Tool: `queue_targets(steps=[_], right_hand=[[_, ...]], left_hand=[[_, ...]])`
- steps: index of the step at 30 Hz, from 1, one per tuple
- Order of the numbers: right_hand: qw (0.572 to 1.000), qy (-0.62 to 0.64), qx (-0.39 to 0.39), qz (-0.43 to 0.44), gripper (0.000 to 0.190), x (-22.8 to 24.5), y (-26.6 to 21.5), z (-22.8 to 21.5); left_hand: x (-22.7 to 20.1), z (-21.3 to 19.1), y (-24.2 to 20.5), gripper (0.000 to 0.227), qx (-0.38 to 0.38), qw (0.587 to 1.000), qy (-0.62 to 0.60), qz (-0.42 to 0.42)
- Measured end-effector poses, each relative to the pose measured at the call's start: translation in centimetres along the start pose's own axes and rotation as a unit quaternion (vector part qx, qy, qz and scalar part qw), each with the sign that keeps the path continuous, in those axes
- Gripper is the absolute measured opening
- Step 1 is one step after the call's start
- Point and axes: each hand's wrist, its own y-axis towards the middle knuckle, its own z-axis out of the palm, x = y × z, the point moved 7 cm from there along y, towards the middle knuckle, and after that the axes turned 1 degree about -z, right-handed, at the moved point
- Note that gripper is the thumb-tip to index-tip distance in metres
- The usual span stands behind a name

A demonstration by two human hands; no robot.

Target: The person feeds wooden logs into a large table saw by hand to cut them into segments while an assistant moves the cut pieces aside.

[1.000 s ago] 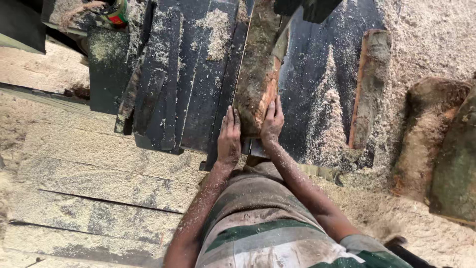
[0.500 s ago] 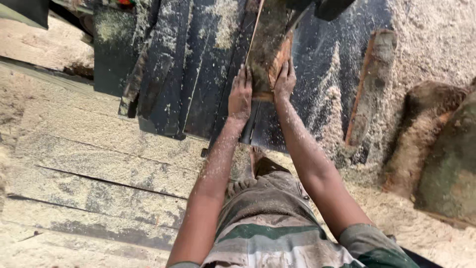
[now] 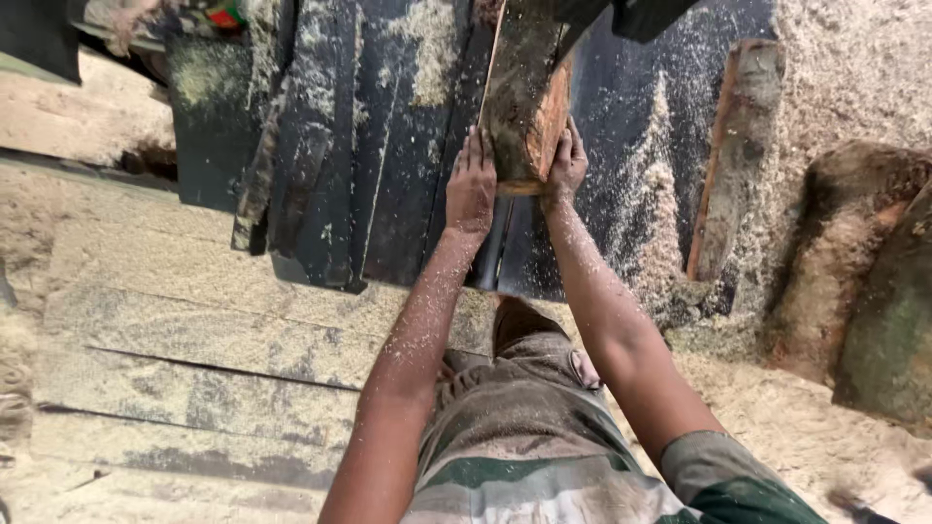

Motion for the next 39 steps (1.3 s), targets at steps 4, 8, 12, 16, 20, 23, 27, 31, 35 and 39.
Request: queue_targets(steps=[4, 8, 12, 16, 20, 23, 27, 31, 35, 39], right_hand=[[0.999, 0.021, -0.02, 0.014, 0.039, 0.0, 3.6, 0.7], [0.998, 0.047, 0.011, -0.047, 0.038, 0.3, 6.4, 1.6], [1.0, -0.02, -0.015, 0.011, 0.042, -0.9, 9.7, 0.8], [0.998, -0.032, -0.03, -0.043, 0.044, -0.9, 12.8, 1.4], [0.983, -0.155, -0.034, -0.092, 0.046, -0.7, 17.1, 2.3], [0.984, -0.153, -0.048, -0.081, 0.047, -0.7, 19.9, 2.4], [0.968, -0.232, -0.098, -0.009, 0.048, 1.8, 21.0, 1.1], [0.922, -0.379, 0.027, -0.075, 0.057, 7.2, 16.9, -3.7], [0.678, -0.72, 0.112, -0.098, 0.093, 8.2, 6.3, -14.7], [0.691, -0.713, 0.05, -0.104, 0.095, 8.9, -6.2, -22.5]], left_hand=[[-0.3, -0.4, 3.1, 0.065, 0.014, 0.999, 0.029, -0.016], [-0.3, -0.1, 5.4, 0.063, 0.035, 0.998, 0.012, -0.054], [-1.1, -0.2, 8.7, 0.063, -0.015, 0.997, 0.0, -0.069], [-1.1, -2.3, 8.1, 0.069, -0.043, 0.995, -0.001, -0.094], [-3.1, -4.6, 0.5, 0.068, -0.042, 0.993, -0.071, -0.088], [-5.7, -6.0, -8.1, 0.05, -0.082, 0.985, -0.127, -0.083], [-10.1, -6.8, -16.9, 0.043, -0.031, 0.995, -0.081, -0.045], [-8.1, -6.7, -28.8, 0.049, 0.103, 0.847, -0.38, -0.357], [-4.5, -7.7, -37.6, 0.039, 0.113, 0.857, -0.158, -0.478], [-2.1, -9.3, -42.7, 0.047, 0.076, 0.838, -0.193, -0.505]])
